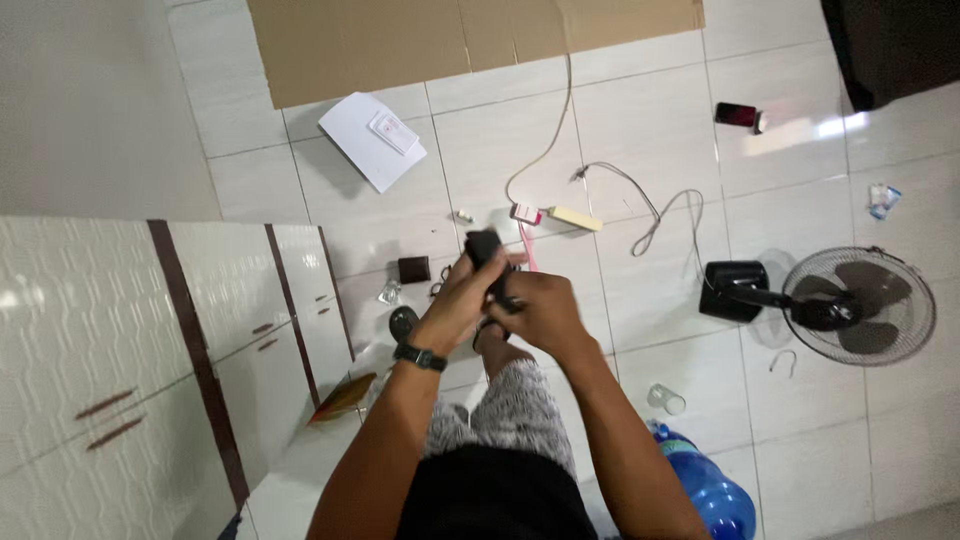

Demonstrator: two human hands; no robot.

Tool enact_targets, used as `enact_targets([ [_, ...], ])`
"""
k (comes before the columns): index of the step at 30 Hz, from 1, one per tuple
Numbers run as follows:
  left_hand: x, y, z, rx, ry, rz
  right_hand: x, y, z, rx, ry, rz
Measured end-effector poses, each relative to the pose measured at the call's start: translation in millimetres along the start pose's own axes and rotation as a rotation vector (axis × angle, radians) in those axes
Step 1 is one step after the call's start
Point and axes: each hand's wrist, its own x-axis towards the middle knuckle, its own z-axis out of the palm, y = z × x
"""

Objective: The person sweeps the top of a brown cabinet with a broom and then places a spray can, a white bottle, a black card holder, a black hat, and eyeglasses onto the cleaned surface.

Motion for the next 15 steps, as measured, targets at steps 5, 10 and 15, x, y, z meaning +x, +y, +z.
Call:
enact_targets([
  [5,-9,44,20,-0.424,0.014,0.068,-12,-18,-13,-0.076,-0.105,-0.075],
  [10,-35,95,10,-0.496,-0.079,0.227,-28,-27,-13,0.593,0.012,0.477],
  [15,-64,117,38,-0.33,-0.038,0.448,0,-56,-18,0.612,0.066,0.481],
])
